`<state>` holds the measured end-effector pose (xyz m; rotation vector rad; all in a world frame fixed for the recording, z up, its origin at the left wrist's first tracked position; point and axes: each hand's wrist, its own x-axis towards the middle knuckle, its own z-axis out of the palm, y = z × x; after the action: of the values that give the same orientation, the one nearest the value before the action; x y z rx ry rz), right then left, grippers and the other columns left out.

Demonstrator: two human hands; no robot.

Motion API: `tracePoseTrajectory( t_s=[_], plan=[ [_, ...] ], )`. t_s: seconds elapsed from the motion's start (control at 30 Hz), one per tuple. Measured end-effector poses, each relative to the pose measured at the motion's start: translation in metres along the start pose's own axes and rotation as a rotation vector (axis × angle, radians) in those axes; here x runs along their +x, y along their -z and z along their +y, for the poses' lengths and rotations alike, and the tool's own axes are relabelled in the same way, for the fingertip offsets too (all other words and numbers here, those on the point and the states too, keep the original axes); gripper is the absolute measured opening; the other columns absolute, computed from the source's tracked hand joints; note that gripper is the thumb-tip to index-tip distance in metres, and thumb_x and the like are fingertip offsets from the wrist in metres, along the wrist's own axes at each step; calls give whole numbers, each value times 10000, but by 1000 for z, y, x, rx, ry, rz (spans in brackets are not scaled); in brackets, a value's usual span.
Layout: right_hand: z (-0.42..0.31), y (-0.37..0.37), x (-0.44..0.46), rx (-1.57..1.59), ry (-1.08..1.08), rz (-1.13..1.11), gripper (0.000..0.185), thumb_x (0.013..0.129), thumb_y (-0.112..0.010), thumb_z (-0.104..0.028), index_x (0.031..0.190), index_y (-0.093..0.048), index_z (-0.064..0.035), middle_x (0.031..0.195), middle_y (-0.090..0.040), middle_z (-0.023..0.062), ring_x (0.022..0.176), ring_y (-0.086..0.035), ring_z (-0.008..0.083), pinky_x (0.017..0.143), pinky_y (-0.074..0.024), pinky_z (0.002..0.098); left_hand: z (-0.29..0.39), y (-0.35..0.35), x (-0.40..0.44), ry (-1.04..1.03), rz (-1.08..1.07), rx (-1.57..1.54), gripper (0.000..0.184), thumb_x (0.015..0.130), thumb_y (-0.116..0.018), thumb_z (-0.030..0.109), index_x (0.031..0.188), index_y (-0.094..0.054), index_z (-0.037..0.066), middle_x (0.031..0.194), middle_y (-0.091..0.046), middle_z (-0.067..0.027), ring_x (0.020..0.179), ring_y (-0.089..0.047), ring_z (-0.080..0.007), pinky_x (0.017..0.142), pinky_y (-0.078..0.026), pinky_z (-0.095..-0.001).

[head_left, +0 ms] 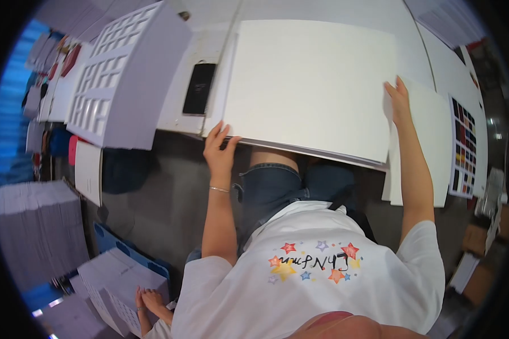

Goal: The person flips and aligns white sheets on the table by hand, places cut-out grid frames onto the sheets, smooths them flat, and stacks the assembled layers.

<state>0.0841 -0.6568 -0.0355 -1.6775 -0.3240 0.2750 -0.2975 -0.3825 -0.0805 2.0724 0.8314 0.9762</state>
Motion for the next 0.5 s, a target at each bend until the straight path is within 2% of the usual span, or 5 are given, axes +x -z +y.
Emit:
tracePoseTrajectory(
  t_s=[0.1,0.3,0.37,0.5],
  plan=[
    [1,2,2,43,64,-117,445,809,-587,-91,1219,-451,19,1153,-536,68,1025,-503,139,897,-382,266,-3,-2,-2,89,-4,-69,368,658,-752,66,1001,-641,-6,1137,-574,-115,1041,-538,-216,884,-426,-297],
    [18,2,7,-26,147,5,419,794,-595,-86,1188,-483,5,1115,-551,63,1017,-501,140,890,-387,269,-3,-1,1,137,-50,-188,362,679,-726,-11,1029,-635,4,1191,-514,-105,1072,-502,-185,890,-421,-275],
    [16,0,4,-52,164,-54,417,795,-597,-90,1186,-486,2,1121,-547,64,1044,-485,142,904,-378,274,2,1,2,120,-75,-171,357,686,-721,-12,1032,-635,7,1188,-509,-100,1076,-499,-184,888,-422,-273],
    [15,0,-2,-137,49,-64,378,800,-589,-129,1149,-504,-8,1052,-559,59,964,-500,143,848,-393,277,3,4,6,132,-104,-138,352,695,-725,11,1035,-634,14,1193,-499,-95,1062,-500,-179,852,-430,-253]
  ],
)
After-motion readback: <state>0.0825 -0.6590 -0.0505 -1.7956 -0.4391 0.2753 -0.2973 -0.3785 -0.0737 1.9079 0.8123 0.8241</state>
